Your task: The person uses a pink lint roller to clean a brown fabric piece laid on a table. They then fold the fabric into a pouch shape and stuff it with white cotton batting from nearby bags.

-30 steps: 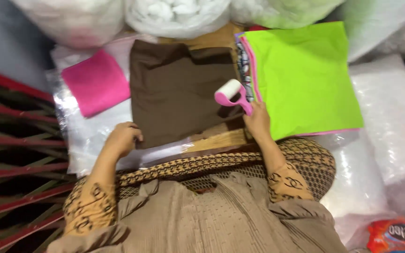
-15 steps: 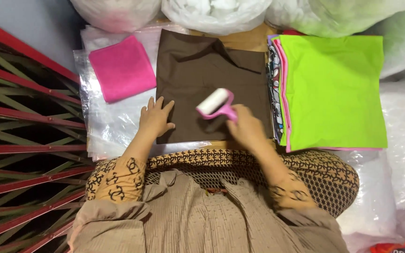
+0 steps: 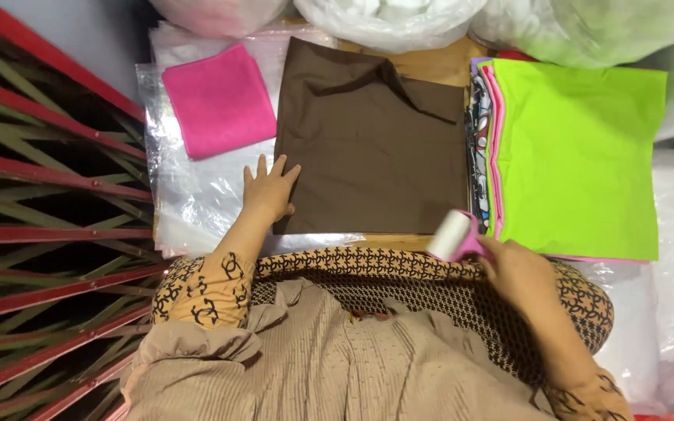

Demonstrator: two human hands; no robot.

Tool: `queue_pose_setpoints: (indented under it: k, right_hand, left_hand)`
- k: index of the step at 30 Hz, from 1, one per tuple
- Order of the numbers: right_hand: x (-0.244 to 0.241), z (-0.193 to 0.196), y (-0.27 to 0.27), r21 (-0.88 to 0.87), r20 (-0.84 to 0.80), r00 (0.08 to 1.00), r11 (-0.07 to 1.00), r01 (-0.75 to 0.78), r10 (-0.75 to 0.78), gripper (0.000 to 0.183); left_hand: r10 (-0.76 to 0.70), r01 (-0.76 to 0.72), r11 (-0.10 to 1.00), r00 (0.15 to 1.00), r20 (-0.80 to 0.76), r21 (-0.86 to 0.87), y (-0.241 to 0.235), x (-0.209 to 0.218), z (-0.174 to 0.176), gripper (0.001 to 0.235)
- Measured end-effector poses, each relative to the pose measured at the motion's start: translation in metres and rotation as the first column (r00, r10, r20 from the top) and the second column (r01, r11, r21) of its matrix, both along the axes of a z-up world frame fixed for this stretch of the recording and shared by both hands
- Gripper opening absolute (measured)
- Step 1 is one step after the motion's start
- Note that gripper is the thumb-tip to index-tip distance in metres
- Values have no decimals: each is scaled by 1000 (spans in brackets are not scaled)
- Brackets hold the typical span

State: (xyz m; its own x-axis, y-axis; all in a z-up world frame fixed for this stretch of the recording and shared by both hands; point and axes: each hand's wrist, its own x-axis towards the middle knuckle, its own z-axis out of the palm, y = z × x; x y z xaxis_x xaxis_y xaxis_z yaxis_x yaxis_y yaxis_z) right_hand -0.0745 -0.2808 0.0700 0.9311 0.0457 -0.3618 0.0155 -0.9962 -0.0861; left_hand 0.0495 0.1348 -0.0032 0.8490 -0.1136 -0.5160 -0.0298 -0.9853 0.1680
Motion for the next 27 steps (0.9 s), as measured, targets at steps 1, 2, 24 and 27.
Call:
queue_pose_setpoints:
  k: [1,2,24,27]
  right_hand:
    - [3,2,-4,-91,-11,1000,996,-22,21,40]
    - [4,3,-7,-175,-25,999,984,-37,34,41]
    - [-7,32,169,107,-90,955,956,-272,282,48]
    - [38,19,221,128,121,946,941,-314,299,54]
  left_hand:
    - [11,-8,998,998,55,-55,2,5,-5,75]
    - [17,-6,995,994,107,-103,5,9,-10,57]
    - [373,-399,741,913,-164,-539,42,89,-7,62]
    - [380,-343,679,921,-90,-650,49,89,-43,57]
